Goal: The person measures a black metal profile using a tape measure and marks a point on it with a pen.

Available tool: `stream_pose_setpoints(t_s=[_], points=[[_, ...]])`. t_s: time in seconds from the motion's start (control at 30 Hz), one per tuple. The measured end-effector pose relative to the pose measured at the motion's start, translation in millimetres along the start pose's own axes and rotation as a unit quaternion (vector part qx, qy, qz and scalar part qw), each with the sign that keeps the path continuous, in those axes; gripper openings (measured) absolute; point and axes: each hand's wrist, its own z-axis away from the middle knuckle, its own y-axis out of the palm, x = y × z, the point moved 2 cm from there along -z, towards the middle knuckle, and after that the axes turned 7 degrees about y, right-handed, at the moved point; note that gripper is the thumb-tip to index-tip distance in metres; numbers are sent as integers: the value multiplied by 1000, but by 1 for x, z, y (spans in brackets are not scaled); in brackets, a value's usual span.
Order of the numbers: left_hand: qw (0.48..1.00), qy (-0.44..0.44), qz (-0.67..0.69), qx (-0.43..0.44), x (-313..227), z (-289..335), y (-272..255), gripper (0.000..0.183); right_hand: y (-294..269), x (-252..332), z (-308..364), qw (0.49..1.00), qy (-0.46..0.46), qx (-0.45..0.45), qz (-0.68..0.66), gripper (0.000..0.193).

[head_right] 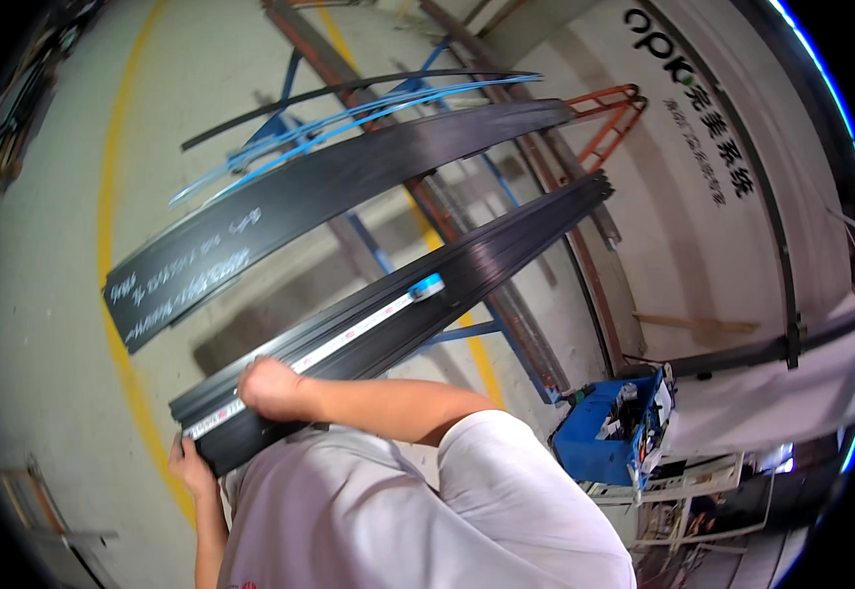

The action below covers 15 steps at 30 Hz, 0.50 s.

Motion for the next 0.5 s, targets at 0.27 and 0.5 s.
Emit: stream_pose_setpoints(t_s=[0.27, 0.5], points=[[998, 51, 32, 11, -13, 2, 8, 40, 17, -29, 9, 823, 259, 47, -503, 20], [994, -2, 73, 85, 7, -12, -2, 39, 35, -26, 14, 494, 350, 119, -787, 20]])
